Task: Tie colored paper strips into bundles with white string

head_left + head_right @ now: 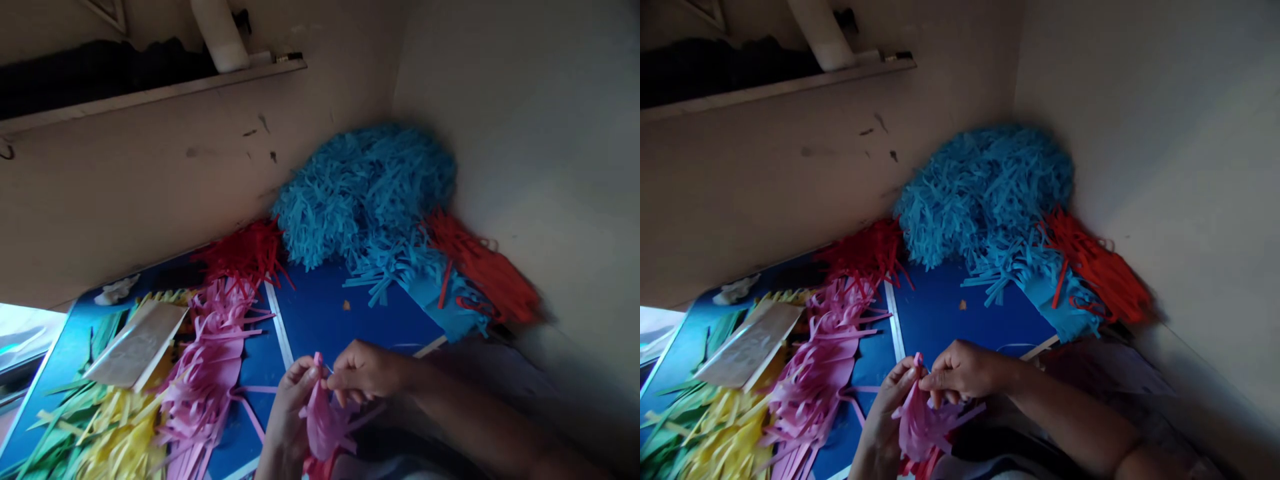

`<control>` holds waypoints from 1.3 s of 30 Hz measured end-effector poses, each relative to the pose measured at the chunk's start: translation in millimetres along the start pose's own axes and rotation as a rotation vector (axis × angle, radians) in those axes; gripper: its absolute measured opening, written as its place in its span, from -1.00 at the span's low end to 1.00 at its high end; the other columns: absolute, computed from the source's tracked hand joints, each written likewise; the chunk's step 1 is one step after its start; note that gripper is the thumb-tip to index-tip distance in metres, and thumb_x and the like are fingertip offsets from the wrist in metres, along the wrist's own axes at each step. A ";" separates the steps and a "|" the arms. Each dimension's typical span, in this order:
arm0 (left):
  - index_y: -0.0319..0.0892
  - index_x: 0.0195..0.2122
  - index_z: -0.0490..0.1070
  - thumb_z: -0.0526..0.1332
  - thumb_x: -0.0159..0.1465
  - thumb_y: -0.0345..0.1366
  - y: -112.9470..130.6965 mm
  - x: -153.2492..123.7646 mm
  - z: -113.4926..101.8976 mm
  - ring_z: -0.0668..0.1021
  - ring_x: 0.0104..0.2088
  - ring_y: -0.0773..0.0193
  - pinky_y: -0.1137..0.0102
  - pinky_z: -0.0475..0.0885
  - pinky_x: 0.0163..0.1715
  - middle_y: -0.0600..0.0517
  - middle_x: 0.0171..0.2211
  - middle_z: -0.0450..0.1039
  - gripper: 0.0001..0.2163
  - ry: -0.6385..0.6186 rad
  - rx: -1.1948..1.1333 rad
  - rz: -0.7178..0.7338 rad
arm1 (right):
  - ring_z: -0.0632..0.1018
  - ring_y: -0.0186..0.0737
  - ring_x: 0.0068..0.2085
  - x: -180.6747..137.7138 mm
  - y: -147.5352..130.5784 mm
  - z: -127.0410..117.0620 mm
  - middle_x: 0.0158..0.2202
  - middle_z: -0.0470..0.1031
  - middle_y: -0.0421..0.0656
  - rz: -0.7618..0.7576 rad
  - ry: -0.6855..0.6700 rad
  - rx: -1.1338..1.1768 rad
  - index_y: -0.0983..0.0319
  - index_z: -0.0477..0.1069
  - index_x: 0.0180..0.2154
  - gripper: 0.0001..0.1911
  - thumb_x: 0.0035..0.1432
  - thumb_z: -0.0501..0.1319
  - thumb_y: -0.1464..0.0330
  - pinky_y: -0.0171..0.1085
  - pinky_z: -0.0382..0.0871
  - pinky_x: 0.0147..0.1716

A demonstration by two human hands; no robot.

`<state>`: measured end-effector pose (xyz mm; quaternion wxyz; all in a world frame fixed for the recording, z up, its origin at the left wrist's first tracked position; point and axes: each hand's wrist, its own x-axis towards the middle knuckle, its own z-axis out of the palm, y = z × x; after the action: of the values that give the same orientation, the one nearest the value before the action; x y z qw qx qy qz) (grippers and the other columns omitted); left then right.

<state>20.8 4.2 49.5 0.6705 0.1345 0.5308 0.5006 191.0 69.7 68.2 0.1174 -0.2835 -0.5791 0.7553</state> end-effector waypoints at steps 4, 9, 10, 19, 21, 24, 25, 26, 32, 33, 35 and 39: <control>-0.18 -0.48 0.46 0.51 -0.10 -0.20 4.6 -1.6 0.0 0.49 -0.62 0.38 0.52 0.37 -0.59 0.11 -0.60 0.47 -0.72 -0.079 -0.075 -0.092 | 0.28 -0.50 -0.64 -1.6 -6.3 -5.2 -0.67 0.30 -0.30 -0.015 -0.057 0.000 0.33 0.49 -0.52 -0.45 0.17 0.22 -0.03 -0.48 0.08 -0.66; -0.19 -0.47 0.46 0.51 -0.09 -0.24 5.1 -4.7 2.6 0.50 -0.62 0.37 0.51 0.36 -0.58 0.09 -0.60 0.50 -0.73 -0.098 -0.074 -0.111 | 0.30 -0.48 -0.61 -3.8 -10.9 -3.3 -0.62 0.36 -0.26 -0.029 -0.053 0.034 0.33 0.47 -0.53 -0.44 0.14 0.23 -0.06 -0.47 0.10 -0.63; -0.19 -0.47 0.45 0.51 -0.09 -0.24 4.2 -5.1 2.9 0.50 -0.62 0.36 0.51 0.36 -0.58 0.09 -0.60 0.50 -0.72 -0.096 -0.069 -0.111 | 0.29 -0.48 -0.62 -3.4 -10.3 -3.0 -0.63 0.36 -0.27 -0.024 -0.060 0.043 0.33 0.46 -0.54 -0.44 0.14 0.23 -0.05 -0.46 0.09 -0.64; -0.21 -0.48 0.52 0.52 -0.12 -0.19 -1.0 -3.3 -1.4 0.52 -0.49 0.33 0.48 0.38 -0.43 0.04 -0.52 0.54 -0.72 -0.068 0.160 0.104 | 0.29 -0.46 -0.63 0.0 -0.2 -5.7 -0.65 0.34 -0.29 0.037 0.065 -0.088 0.32 0.46 -0.53 -0.50 0.12 0.27 0.00 -0.44 0.09 -0.64; -0.22 -0.46 0.54 0.50 -0.08 -0.18 0.5 -4.5 -1.4 0.53 -0.45 0.31 0.46 0.39 -0.39 0.01 -0.50 0.55 -0.73 -0.073 0.236 0.138 | 0.29 -0.44 -0.59 -1.1 -0.4 -6.2 -0.65 0.31 -0.31 0.018 0.119 -0.155 0.31 0.45 -0.54 -0.54 0.09 0.30 0.03 -0.44 0.08 -0.61; -0.22 -0.45 0.54 0.49 -0.07 -0.14 0.6 -6.4 0.7 0.50 -0.48 0.33 0.49 0.35 -0.45 0.03 -0.53 0.53 -0.71 -0.049 0.292 0.127 | 0.26 -0.43 -0.53 -4.7 -1.8 -5.0 -0.60 0.26 -0.34 -0.045 0.191 -0.251 0.29 0.41 -0.52 -0.63 0.01 0.38 0.12 -0.44 0.06 -0.57; -0.22 -0.45 0.52 0.49 -0.06 -0.14 -0.1 -7.0 1.8 0.49 -0.49 0.34 0.50 0.34 -0.46 0.04 -0.53 0.52 -0.71 -0.031 0.307 0.141 | 0.27 -0.43 -0.51 -6.3 -2.3 -4.1 -0.57 0.28 -0.34 -0.050 0.232 -0.294 0.28 0.41 -0.48 -0.67 -0.02 0.40 0.16 -0.44 0.07 -0.56; -0.22 -0.45 0.50 0.48 -0.06 -0.14 -1.0 -7.7 2.9 0.49 -0.48 0.34 0.50 0.34 -0.46 0.04 -0.51 0.51 -0.70 -0.012 0.320 0.175 | 0.29 -0.42 -0.50 -8.0 -2.7 -2.8 -0.53 0.32 -0.34 -0.048 0.271 -0.335 0.27 0.42 -0.41 -0.70 -0.04 0.41 0.20 -0.44 0.09 -0.54; -0.13 -0.46 0.32 0.42 0.03 -0.15 -5.8 -12.2 8.9 0.53 -0.45 0.26 0.41 0.42 -0.39 0.07 -0.51 0.47 -0.72 0.105 0.544 0.444 | 0.46 -0.34 -0.38 -10.1 3.9 15.1 -0.42 0.43 -0.27 -0.150 0.398 -0.486 0.20 0.37 -0.26 -0.95 0.22 0.19 0.37 -0.39 0.23 -0.40; -0.12 -0.47 0.33 0.40 0.04 -0.16 -6.6 -12.5 10.5 0.54 -0.44 0.25 0.40 0.42 -0.38 0.07 -0.51 0.47 -0.74 0.134 0.615 0.479 | 0.46 -0.34 -0.38 -8.2 6.2 19.0 -0.43 0.43 -0.27 -0.189 0.424 -0.506 0.21 0.37 -0.32 -0.93 0.24 0.15 0.39 -0.38 0.23 -0.38; -0.11 -0.48 0.35 0.38 0.06 -0.19 -8.4 -12.8 14.6 0.55 -0.44 0.23 0.40 0.42 -0.38 0.06 -0.51 0.48 -0.78 0.169 0.713 0.529 | 0.48 -0.31 -0.32 -4.9 8.4 23.2 -0.38 0.46 -0.22 -0.287 0.502 -0.513 0.22 0.39 -0.41 -0.83 0.26 0.14 0.39 -0.35 0.27 -0.32; -0.10 -0.45 0.38 0.32 0.12 -0.18 -5.1 -21.0 16.9 0.54 -0.49 0.25 0.43 0.41 -0.44 0.05 -0.52 0.49 -0.84 0.108 0.773 0.542 | 0.44 -0.36 -0.50 -20.4 -10.6 -10.3 -0.32 0.51 -0.13 -0.410 0.556 -0.263 0.23 0.39 -0.47 -0.61 0.25 0.18 0.08 -0.34 0.30 -0.51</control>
<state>39.2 -9.3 64.8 0.3878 0.4816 0.6580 0.4298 211.7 71.0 82.4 0.3819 -0.3687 -0.6619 0.5293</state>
